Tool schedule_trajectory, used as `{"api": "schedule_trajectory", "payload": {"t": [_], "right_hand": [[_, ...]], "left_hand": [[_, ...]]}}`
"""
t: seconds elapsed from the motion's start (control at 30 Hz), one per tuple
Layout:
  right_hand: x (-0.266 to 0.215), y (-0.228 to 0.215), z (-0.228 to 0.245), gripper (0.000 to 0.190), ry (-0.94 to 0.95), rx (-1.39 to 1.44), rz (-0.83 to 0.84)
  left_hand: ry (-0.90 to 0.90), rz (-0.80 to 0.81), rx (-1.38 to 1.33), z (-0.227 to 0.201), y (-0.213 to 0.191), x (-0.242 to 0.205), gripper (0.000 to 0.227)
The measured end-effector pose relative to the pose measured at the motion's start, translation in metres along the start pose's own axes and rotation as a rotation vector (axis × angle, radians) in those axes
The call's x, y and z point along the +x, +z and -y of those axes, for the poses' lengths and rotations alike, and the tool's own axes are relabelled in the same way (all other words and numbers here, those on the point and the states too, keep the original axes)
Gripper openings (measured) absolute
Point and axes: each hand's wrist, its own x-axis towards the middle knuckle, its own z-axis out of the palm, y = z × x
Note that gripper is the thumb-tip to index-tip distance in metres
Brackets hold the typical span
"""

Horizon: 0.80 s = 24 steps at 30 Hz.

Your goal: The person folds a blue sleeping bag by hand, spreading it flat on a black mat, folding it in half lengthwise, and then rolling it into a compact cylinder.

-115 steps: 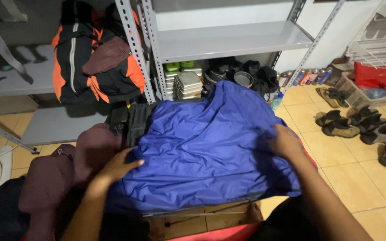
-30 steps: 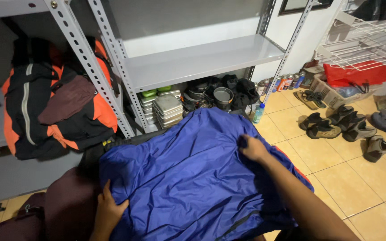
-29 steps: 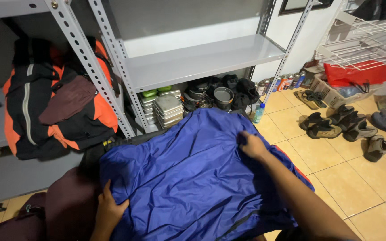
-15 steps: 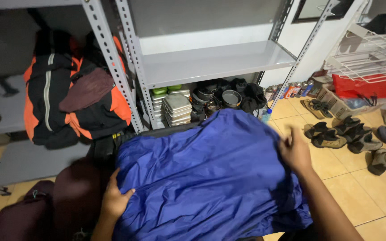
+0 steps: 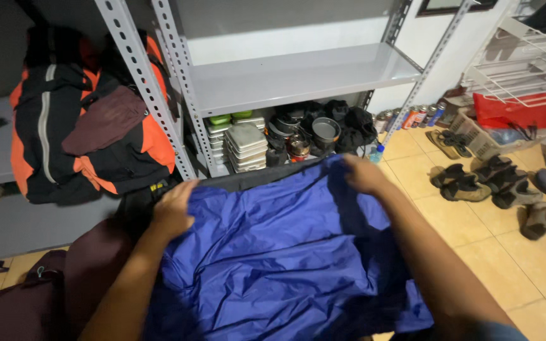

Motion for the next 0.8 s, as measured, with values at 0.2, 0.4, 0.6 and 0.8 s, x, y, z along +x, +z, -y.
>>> {"api": "schedule_trajectory", "payload": {"t": [0.2,0.4,0.6,0.8], "right_hand": [[0.018,-0.019,0.106,0.123,-0.035,-0.39,0.496],[-0.009,-0.022,0.039,0.046,-0.34,-0.44,0.171],[-0.113,-0.064,0.079,0.048,-0.401,-0.286,0.662],[-0.082,0.002,0.041,0.08,-0.149,-0.373,0.829]], "left_hand": [[-0.068,0.467,0.204,-0.014,0.046,0.045,0.078],[0.298,-0.309,0.204,-0.01,-0.087,-0.014,0.062],[0.789,0.125,0.086,-0.07,-0.105,-0.139,0.061],[0.483,0.331,-0.126,-0.078,-0.054,-0.161,0.114]]}}
